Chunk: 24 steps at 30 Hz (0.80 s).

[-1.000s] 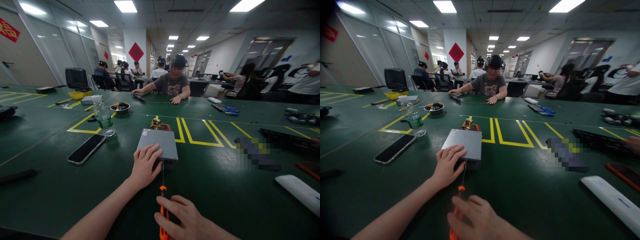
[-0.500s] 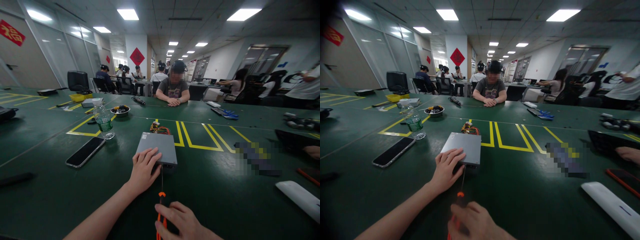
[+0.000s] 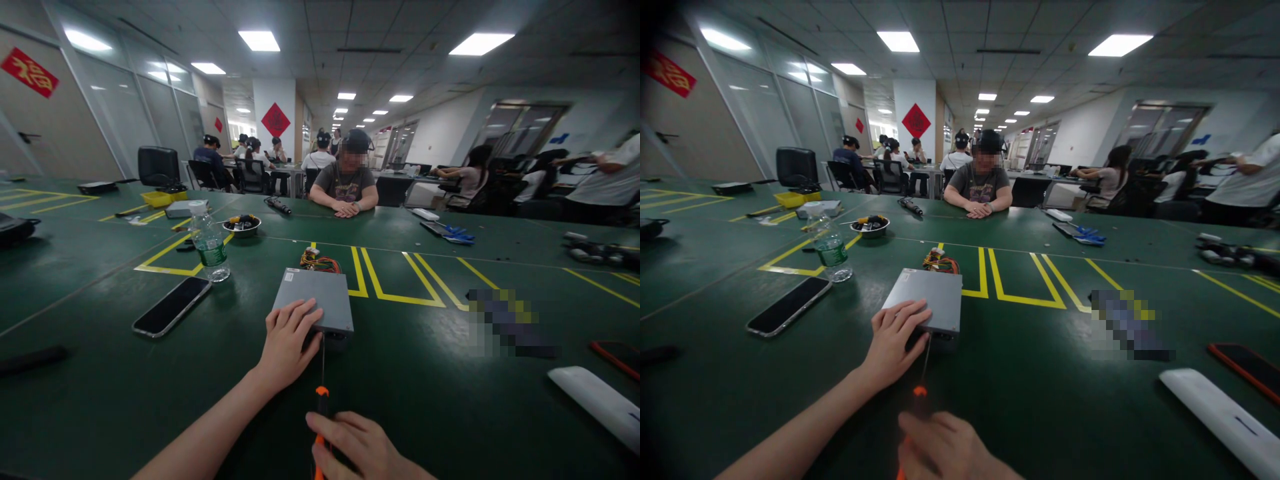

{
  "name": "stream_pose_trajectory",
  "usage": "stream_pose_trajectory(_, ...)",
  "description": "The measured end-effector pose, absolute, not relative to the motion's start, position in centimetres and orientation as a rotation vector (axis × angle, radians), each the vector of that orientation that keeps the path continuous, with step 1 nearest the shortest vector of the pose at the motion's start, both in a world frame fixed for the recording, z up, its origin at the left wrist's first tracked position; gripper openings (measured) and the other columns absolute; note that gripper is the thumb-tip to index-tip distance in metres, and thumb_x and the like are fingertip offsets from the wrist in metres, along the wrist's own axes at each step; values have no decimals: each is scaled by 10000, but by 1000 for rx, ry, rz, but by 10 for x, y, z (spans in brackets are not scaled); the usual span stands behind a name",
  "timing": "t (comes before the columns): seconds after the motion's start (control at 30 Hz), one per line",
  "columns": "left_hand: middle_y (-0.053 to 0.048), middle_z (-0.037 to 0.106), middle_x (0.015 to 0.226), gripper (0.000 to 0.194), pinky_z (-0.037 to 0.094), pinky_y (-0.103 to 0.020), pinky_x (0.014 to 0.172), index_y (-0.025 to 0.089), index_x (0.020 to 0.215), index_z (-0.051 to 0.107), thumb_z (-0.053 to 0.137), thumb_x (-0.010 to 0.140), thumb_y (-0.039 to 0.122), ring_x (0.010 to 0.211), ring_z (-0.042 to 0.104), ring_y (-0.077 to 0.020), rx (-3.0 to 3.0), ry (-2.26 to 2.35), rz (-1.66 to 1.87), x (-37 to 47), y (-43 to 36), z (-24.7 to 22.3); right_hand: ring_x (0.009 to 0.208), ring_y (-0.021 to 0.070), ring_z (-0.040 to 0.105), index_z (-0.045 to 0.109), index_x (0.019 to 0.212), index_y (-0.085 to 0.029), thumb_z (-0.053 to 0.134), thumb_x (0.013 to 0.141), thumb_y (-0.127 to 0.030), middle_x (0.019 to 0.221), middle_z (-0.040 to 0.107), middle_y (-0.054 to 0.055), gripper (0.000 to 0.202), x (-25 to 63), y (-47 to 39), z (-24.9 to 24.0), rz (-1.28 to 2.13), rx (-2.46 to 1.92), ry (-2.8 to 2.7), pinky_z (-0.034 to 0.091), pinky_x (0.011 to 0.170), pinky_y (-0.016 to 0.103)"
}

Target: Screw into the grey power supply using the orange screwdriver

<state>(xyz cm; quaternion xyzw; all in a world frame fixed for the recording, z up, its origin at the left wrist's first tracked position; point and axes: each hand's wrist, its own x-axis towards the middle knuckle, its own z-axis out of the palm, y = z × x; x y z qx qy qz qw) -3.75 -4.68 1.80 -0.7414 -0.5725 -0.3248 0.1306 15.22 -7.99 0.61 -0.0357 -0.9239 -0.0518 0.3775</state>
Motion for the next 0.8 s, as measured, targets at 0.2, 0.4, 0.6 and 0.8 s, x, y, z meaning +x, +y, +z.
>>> stream_pose_trajectory(0.2, -4, 519, 1302, 310, 267, -405, 924, 282, 1170, 517, 481, 862, 301, 1183, 427, -222, -2163, -1668, -954, -38, -47, 17, 886, 118, 632, 552, 1028, -126, 274, 970, -212, 984, 670, 92, 296, 157, -78, -3, -141, -102, -2445, 511, 758, 230)
stream_pose_trajectory(0.4, -8, 521, 1299, 314, 273, -407, 921, 280, 1171, 516, 485, 859, 303, 1183, 428, -227, -2163, -1667, -947, -38, -47, 18, 797, 134, 648, 547, 1047, -134, 303, 966, -239, 999, 662, 116, 278, 161, -81, 5, -119, -131, -2442, 525, 699, 249)
stream_pose_trajectory(0.6, -11, 528, 1291, 300, 268, -412, 921, 277, 1150, 528, 491, 854, 307, 1180, 430, -232, -2156, -1673, -965, -37, -47, 17, 794, 144, 657, 518, 985, -113, 311, 943, -149, 978, 667, 138, 214, 164, -78, 2, -111, -126, -2376, 526, 719, 255)
stream_pose_trajectory(0.8, -7, 537, 1280, 297, 268, -413, 918, 279, 1142, 532, 501, 847, 304, 1174, 439, -232, -2153, -1676, -965, -36, -47, 18, 783, 141, 659, 512, 1012, -124, 279, 957, -170, 993, 673, 121, 243, 170, -83, 15, -96, -156, -2393, 529, 732, 262)
